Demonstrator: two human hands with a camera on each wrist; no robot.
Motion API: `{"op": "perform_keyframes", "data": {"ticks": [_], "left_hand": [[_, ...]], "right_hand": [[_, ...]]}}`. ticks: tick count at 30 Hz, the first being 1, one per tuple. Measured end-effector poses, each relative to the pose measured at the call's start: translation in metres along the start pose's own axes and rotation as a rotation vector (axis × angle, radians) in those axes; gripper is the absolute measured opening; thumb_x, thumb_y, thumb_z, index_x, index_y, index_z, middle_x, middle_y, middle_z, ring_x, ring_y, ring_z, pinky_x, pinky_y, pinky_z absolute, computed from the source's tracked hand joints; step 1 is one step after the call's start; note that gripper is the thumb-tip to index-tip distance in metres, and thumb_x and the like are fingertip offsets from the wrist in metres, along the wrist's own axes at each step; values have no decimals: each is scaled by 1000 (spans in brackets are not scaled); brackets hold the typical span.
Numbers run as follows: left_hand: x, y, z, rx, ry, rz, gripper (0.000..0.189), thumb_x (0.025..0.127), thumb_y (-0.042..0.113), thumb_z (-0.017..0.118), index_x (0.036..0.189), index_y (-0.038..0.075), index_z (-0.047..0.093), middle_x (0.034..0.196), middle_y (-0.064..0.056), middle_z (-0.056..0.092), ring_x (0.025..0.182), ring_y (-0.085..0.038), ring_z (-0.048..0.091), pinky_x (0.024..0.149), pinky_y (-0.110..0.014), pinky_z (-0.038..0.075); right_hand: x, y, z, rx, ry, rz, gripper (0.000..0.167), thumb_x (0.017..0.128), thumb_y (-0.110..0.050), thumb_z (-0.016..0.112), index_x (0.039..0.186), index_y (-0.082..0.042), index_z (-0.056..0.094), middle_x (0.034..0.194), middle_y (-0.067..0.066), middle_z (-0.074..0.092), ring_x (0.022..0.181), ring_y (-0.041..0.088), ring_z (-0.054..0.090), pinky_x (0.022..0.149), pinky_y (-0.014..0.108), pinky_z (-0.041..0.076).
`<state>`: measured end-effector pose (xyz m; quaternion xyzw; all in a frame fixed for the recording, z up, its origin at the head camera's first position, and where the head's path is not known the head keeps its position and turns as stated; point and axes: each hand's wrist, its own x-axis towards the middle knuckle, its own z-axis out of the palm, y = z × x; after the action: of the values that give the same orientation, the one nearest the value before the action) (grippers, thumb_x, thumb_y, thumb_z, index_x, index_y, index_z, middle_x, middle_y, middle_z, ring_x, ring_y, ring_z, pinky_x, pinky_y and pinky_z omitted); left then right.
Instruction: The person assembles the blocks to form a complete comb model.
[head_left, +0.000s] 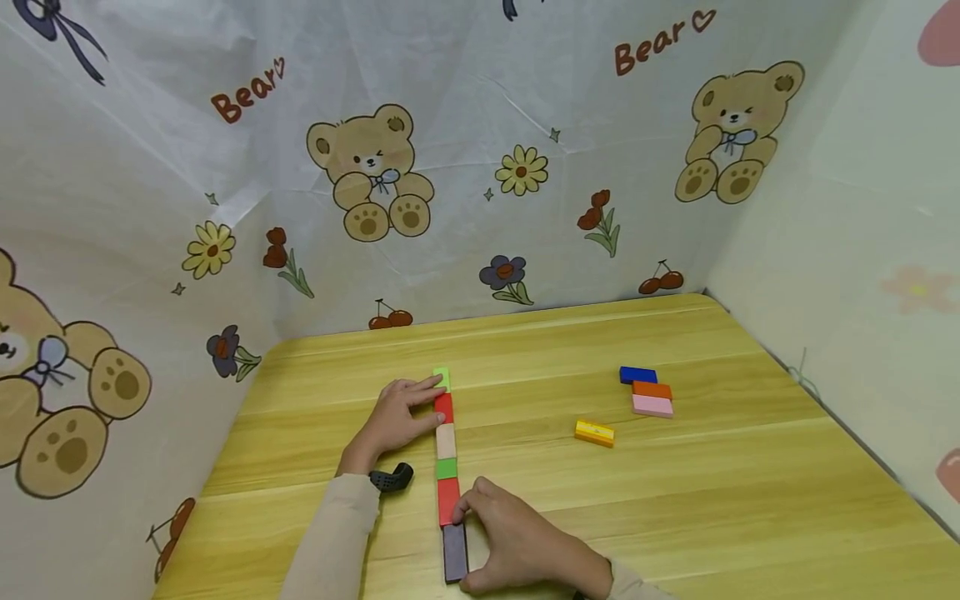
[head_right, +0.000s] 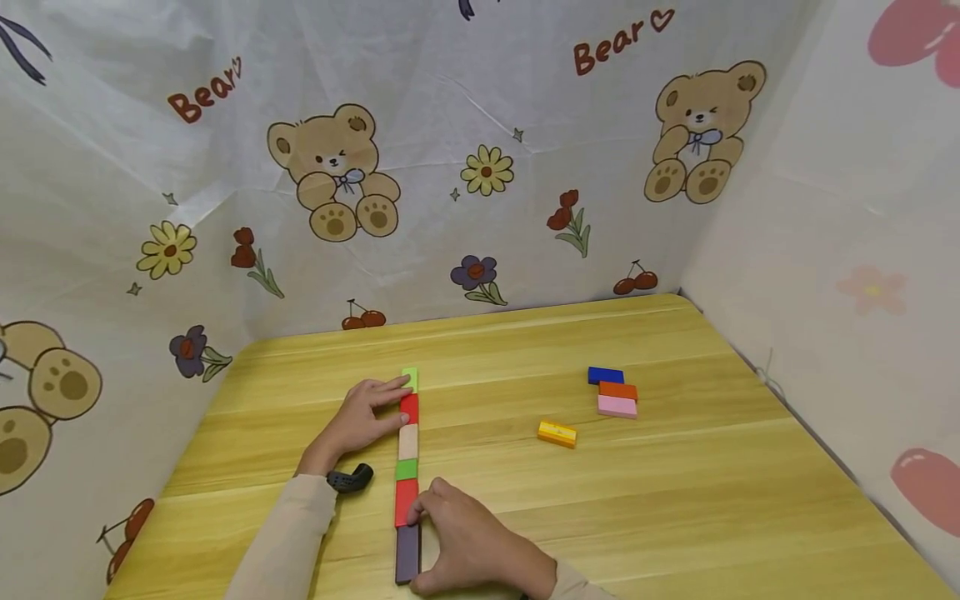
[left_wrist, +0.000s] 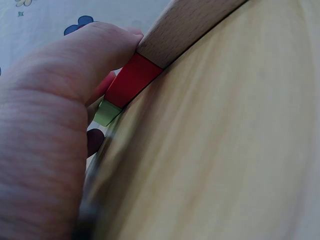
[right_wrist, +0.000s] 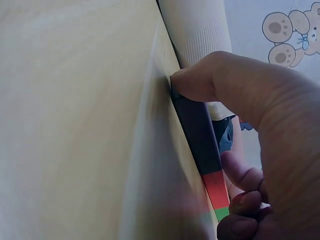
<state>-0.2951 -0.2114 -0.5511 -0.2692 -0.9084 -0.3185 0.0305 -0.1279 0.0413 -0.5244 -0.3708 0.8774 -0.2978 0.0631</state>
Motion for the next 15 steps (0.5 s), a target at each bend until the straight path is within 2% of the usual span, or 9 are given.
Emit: {"op": "perform_keyframes", "data": {"ticks": [6, 11, 15], "left_hand": [[-1, -2, 2, 5, 16, 13, 53, 91, 43, 73, 139, 23, 63, 153, 9, 49, 128, -21, 48, 120, -53, 18], [-1, -4, 3, 7, 8, 10, 53, 91, 45, 72, 139, 25, 63, 153, 11, 49, 126, -19, 48, 119, -51, 20], [0, -5, 2, 9, 0, 2, 53, 91, 46, 71, 140, 26, 62, 154, 13, 47, 128, -18, 47, 119, -50, 20]], "right_hand": [[0, 1, 1, 28, -11, 17, 55, 68, -47, 88, 111, -28, 61, 98, -13, 49, 77, -5, 44, 69, 10, 39], [-2, 1, 0, 14, -2, -3, 56, 68, -48, 88, 111, -27, 61, 99, -13, 50, 79, -5, 45, 71, 10, 40], [-1, 1, -1, 36, -13, 13, 58, 66, -47, 89, 112, -28, 61, 100, -13, 50, 81, -4, 47, 73, 10, 41]]}}
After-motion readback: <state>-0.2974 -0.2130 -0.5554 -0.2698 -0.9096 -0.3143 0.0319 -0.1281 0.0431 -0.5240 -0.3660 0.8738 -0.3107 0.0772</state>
